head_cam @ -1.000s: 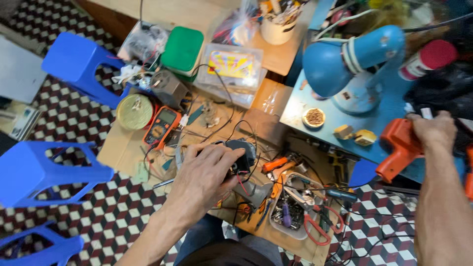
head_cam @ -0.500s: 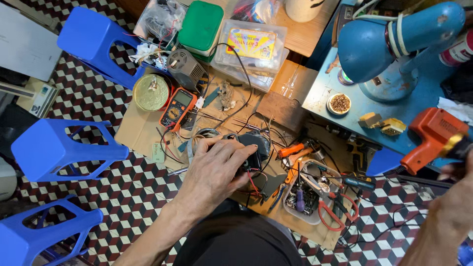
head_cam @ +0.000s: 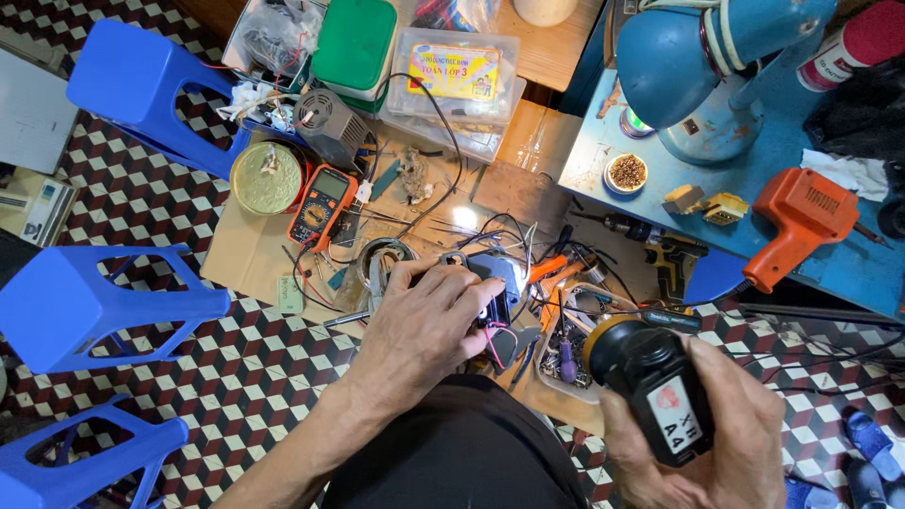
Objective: The person works at a cluttered workbench repairing a small electric motor. They unscrew parts with a screwdriver, handle the motor housing and wires, use a power drill on the assembly, and connect a battery pack to test the motor, which spins.
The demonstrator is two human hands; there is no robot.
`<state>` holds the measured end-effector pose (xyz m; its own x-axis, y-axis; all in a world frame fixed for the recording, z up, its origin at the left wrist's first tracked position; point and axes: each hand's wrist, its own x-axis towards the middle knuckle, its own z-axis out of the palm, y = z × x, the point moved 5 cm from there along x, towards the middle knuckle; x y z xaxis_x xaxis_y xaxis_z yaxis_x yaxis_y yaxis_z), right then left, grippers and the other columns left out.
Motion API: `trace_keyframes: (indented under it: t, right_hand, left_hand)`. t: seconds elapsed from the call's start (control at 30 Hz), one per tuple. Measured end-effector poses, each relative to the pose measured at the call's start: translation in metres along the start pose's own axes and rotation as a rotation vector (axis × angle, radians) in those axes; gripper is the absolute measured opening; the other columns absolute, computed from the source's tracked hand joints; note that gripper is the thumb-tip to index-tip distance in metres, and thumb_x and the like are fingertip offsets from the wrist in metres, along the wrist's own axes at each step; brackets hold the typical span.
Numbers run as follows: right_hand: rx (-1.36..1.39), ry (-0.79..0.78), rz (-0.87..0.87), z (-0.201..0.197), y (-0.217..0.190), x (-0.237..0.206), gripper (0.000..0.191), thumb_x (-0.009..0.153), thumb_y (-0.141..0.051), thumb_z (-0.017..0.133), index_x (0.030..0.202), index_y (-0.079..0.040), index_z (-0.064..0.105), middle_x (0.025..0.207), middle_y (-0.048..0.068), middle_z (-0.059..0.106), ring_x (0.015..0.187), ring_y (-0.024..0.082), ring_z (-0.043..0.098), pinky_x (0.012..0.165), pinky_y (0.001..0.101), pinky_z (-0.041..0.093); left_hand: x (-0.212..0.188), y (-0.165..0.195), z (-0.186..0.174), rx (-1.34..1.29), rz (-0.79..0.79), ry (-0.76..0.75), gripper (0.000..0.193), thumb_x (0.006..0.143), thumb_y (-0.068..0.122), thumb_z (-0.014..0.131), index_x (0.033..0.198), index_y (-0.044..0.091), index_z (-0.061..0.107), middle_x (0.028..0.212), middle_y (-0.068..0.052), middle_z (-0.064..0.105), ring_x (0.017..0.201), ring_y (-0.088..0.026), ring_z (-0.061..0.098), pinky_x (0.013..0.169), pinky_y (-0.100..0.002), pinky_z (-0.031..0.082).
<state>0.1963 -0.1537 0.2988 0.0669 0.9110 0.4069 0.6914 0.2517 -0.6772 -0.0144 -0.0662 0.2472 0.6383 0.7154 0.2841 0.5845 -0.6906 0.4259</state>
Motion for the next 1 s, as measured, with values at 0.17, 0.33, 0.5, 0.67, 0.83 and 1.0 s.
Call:
trace_keyframes:
  t: [0.17,0.33,0.5,0.67,0.83,1.0]
  right_hand:
    - [0.109,0.087,-0.083,0.013,-0.017,-0.003,0.065,0.083,-0.010,0.079,0.135,0.005,0.043,0.116,0.027,0.062,0.103,0.032,0.074,0.090,0.0376,0.064]
    - [0.072,0.182,-0.001,0.022,-0.024,-0.010,0.062,0.080,-0.009,0.079,0.132,0.004,0.047,0.119,0.025,0.059,0.106,0.031,0.072,0.091,0.0380,0.064]
    - [0.004,0.161,0.050,0.024,-0.024,-0.011,0.063,0.079,-0.011,0.082,0.132,0.003,0.050,0.122,0.023,0.059,0.111,0.030,0.070,0.094,0.0367,0.063]
    - [-0.014,0.173,0.075,0.026,-0.024,-0.010,0.061,0.077,-0.010,0.081,0.129,0.003,0.051,0.121,0.022,0.060,0.110,0.030,0.069,0.094,0.0390,0.062]
    - [0.044,0.182,0.109,0.029,-0.020,-0.011,0.061,0.076,-0.009,0.080,0.129,0.004,0.053,0.120,0.023,0.063,0.110,0.030,0.069,0.095,0.0391,0.060]
    - [0.097,0.211,0.118,0.032,-0.015,-0.015,0.061,0.079,-0.006,0.082,0.134,0.003,0.056,0.124,0.022,0.067,0.113,0.027,0.071,0.098,0.0354,0.060]
  left_hand:
    - [-0.002,-0.001,-0.003,0.001,-0.025,-0.012,0.057,0.081,0.026,0.081,0.130,0.007,0.060,0.113,-0.008,0.067,0.113,-0.024,0.062,0.101,-0.044,0.039]
    - [-0.001,-0.002,-0.005,0.014,-0.031,0.008,0.058,0.080,0.025,0.082,0.131,0.007,0.060,0.112,-0.007,0.068,0.113,-0.023,0.063,0.101,-0.043,0.039]
    - [-0.003,-0.003,-0.004,0.010,-0.053,0.011,0.061,0.079,0.026,0.083,0.132,0.008,0.060,0.110,-0.006,0.069,0.109,-0.022,0.065,0.101,-0.043,0.039]
    - [-0.003,-0.005,-0.003,0.046,-0.010,0.013,0.064,0.078,0.026,0.085,0.133,0.008,0.058,0.111,-0.008,0.068,0.109,-0.023,0.064,0.100,-0.042,0.041]
    - [-0.001,-0.005,-0.002,0.032,0.014,-0.029,0.065,0.077,0.030,0.086,0.132,0.009,0.059,0.106,-0.007,0.066,0.105,-0.023,0.063,0.098,-0.043,0.042]
    - [0.005,-0.003,-0.003,0.059,0.030,-0.042,0.061,0.080,0.031,0.083,0.132,0.010,0.059,0.109,-0.007,0.067,0.109,-0.024,0.063,0.099,-0.042,0.042]
